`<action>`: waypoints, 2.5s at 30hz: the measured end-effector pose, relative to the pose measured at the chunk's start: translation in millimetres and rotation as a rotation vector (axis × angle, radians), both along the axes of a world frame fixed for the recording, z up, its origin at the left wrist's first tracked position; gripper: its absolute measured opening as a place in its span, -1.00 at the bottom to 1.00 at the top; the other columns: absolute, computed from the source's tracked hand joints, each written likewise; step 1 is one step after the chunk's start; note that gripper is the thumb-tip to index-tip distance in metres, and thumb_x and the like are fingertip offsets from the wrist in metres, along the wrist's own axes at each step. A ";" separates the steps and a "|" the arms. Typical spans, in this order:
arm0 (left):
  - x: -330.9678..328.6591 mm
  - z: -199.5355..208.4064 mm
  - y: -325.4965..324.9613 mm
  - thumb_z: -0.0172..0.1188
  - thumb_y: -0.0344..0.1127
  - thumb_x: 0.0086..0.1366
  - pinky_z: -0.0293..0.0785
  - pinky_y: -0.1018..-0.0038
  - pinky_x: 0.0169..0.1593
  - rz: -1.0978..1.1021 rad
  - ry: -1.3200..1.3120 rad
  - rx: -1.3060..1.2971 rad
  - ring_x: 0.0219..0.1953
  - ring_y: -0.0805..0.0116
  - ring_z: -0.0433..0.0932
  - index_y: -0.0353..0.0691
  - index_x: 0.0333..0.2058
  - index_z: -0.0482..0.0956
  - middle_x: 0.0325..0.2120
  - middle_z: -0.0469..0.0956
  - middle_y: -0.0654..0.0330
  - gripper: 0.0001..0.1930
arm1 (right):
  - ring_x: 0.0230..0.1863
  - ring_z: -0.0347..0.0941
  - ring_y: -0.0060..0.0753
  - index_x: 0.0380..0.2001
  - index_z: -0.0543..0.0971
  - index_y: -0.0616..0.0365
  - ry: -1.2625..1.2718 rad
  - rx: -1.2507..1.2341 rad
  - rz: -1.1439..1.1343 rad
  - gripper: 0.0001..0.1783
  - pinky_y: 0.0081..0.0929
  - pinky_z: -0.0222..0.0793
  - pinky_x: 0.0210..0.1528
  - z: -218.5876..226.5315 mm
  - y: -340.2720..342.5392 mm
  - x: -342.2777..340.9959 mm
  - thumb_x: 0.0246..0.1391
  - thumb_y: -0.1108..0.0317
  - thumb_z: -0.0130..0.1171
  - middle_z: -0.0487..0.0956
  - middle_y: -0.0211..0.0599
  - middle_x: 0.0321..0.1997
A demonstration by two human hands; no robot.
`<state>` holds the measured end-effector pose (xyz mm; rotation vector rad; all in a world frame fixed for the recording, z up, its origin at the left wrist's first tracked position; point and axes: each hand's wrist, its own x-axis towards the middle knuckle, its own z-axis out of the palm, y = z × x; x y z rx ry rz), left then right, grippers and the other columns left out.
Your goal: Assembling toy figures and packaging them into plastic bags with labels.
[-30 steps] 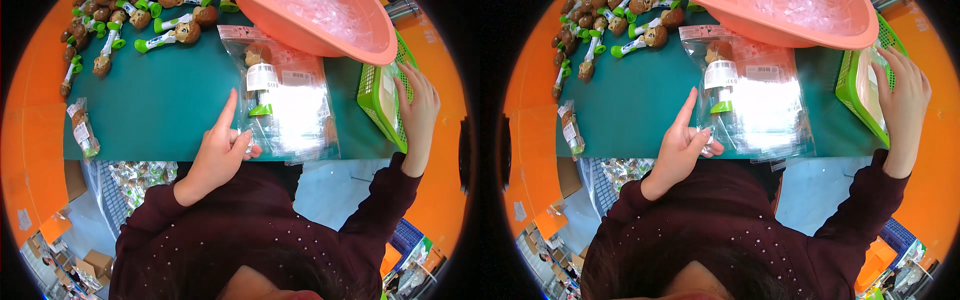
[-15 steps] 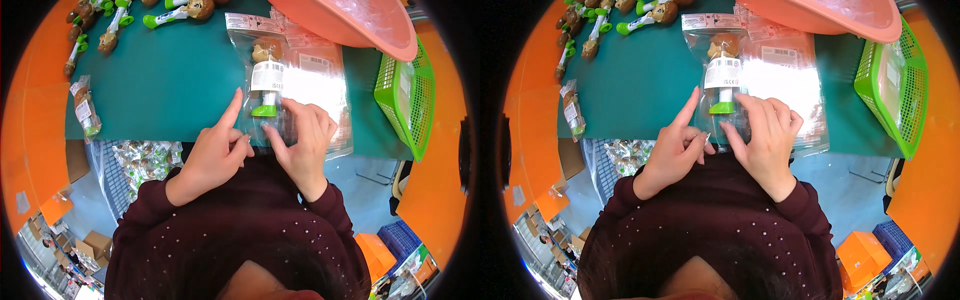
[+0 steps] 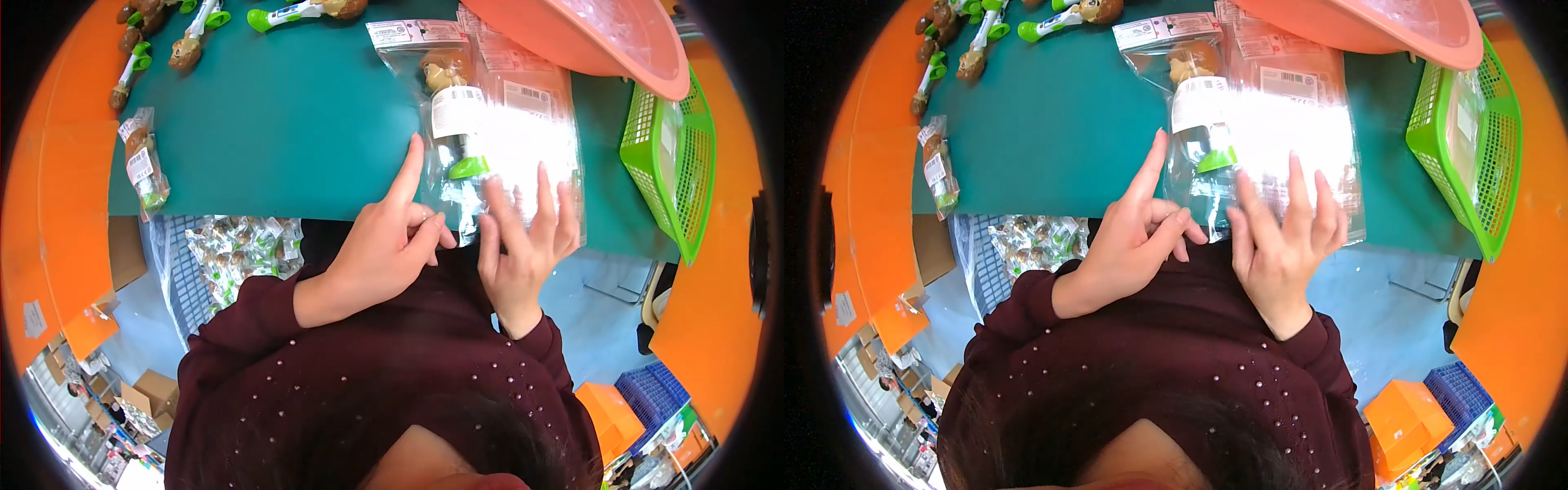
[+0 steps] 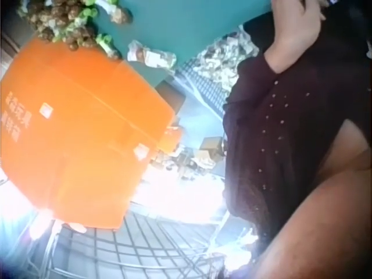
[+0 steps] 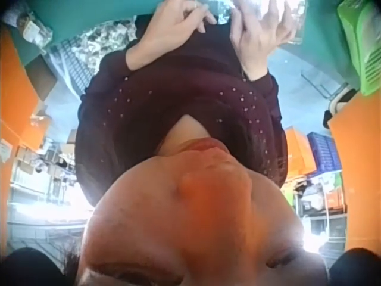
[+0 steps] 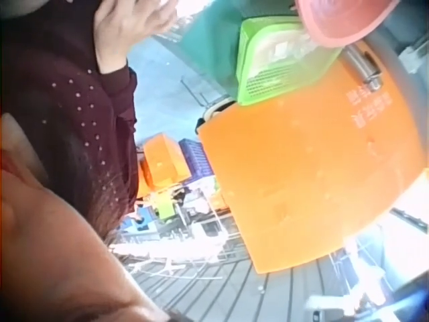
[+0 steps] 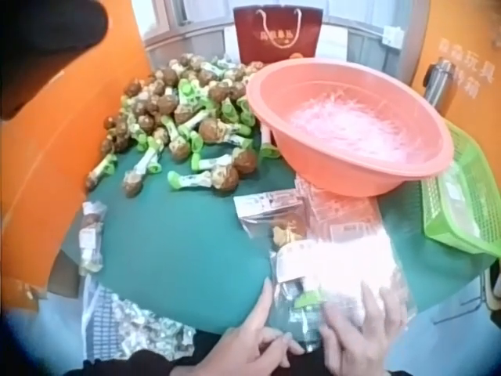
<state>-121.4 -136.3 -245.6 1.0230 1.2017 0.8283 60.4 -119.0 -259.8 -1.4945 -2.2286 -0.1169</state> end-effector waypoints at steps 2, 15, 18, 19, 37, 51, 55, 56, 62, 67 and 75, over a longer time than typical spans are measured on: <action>2.8 -0.6 -0.8 -0.04 -0.51 0.38 0.47 0.60 -0.35 0.007 -0.002 0.020 -0.52 0.55 0.51 -0.26 0.39 -0.41 -0.47 0.62 0.15 -0.19 | 0.35 0.10 -0.02 0.00 0.64 -0.10 0.009 -0.036 -0.039 -0.60 -0.17 -0.07 0.32 3.5 3.3 -6.2 0.03 0.32 0.22 0.31 -0.14 0.35; 2.6 -4.4 -23.3 0.01 -0.50 0.30 0.45 0.46 -0.40 0.011 -0.010 0.121 -0.61 0.35 0.53 -0.49 0.34 -0.34 -0.64 0.54 0.12 -0.19 | 0.30 0.23 0.00 -0.17 0.66 0.10 0.186 -0.057 0.027 -0.60 -0.10 0.07 0.26 2.9 3.5 -35.0 -0.16 0.26 0.42 0.47 -0.14 0.21; 0.2 -6.2 -23.8 0.02 -0.50 0.29 0.44 0.44 -0.38 0.021 -0.005 0.139 -0.61 0.31 0.53 -0.49 0.34 -0.33 -0.65 0.53 0.09 -0.19 | 0.28 0.24 -0.02 -0.17 0.66 0.08 0.221 -0.059 0.046 -0.58 -0.11 0.10 0.25 2.1 4.6 -37.3 -0.20 0.26 0.44 0.48 -0.16 0.20; -1.6 -7.0 -24.2 0.02 -0.51 0.29 0.44 0.43 -0.38 0.014 0.008 0.139 -0.60 0.31 0.53 -0.50 0.34 -0.32 -0.65 0.52 0.09 -0.19 | 0.27 0.26 -0.03 -0.17 0.66 0.07 0.253 -0.047 0.069 -0.57 -0.11 0.12 0.24 2.0 5.2 -38.6 -0.21 0.27 0.45 0.49 -0.19 0.19; -23.0 3.5 -30.7 0.00 -0.57 0.29 0.51 0.52 -0.31 -0.064 0.183 0.157 -0.49 0.45 0.59 -0.28 0.40 -0.29 -0.58 0.59 0.17 -0.18 | 0.17 0.33 -0.14 -0.13 0.70 -0.21 0.063 0.100 0.135 -0.59 -0.23 0.22 0.18 -4.9 -1.0 -41.4 -0.15 0.38 0.35 0.52 -0.36 0.15; -42.6 -15.0 -47.8 0.06 -0.52 0.33 0.52 0.55 -0.24 -0.170 0.097 0.057 -0.43 0.48 0.59 -0.18 0.39 -0.05 -0.49 0.61 0.17 -0.28 | -0.04 0.46 -0.22 -0.27 0.70 -0.03 0.087 -0.024 0.518 -0.68 -0.14 0.26 0.10 -20.1 -19.2 17.1 -0.05 0.05 0.31 0.60 -0.33 -0.08; -42.8 -17.5 -52.0 0.08 -0.53 0.32 0.53 0.56 -0.19 -0.083 0.055 0.123 -0.34 0.50 0.60 -0.24 0.34 0.12 -0.37 0.61 0.16 -0.37 | -0.01 0.44 -0.20 -0.27 0.70 -0.01 0.238 0.001 0.442 -0.72 -0.19 0.28 0.06 -19.4 -30.1 19.6 -0.14 0.25 0.39 0.55 -0.24 -0.02; -40.9 -17.3 -52.2 0.09 -0.54 0.31 0.53 0.57 -0.18 -0.028 0.030 0.141 -0.30 0.50 0.60 -0.26 0.32 0.16 -0.32 0.61 0.15 -0.39 | 0.00 0.43 -0.19 -0.27 0.70 0.01 0.304 0.029 0.379 -0.72 -0.22 0.29 0.04 -19.9 -32.2 14.4 -0.17 0.35 0.40 0.53 -0.21 0.01; -19.5 -15.3 -52.9 0.15 -0.57 0.28 0.52 0.61 -0.16 0.071 -0.027 0.022 -0.28 0.52 0.59 -0.28 0.34 0.07 -0.35 0.59 0.17 -0.31 | 0.03 0.41 -0.19 -0.10 0.68 0.00 0.205 -0.006 0.259 -0.51 -0.35 0.24 0.07 -18.9 -44.9 -5.6 -0.21 0.58 0.27 0.49 -0.21 0.04; -17.4 -17.7 -68.8 0.17 -0.58 0.26 0.49 0.64 -0.21 0.039 -0.055 -0.004 -0.34 0.56 0.57 -0.27 0.35 0.03 -0.42 0.57 0.23 -0.26 | 0.04 0.40 -0.22 -0.09 0.68 -0.05 0.170 -0.032 0.205 -0.50 -0.33 0.20 0.04 -26.7 -72.6 1.9 -0.23 0.48 0.36 0.52 -0.25 0.04; -13.2 -14.6 -101.3 0.20 -0.59 0.23 0.44 0.69 -0.25 -0.054 -0.023 0.053 -0.39 0.64 0.51 -0.27 0.36 0.02 -0.48 0.56 0.30 -0.23 | 0.03 0.40 -0.19 -0.19 0.70 -0.05 0.270 0.016 0.141 -0.55 -0.32 0.19 0.06 -18.3 -90.7 -11.8 -0.30 0.34 0.48 0.53 -0.27 0.04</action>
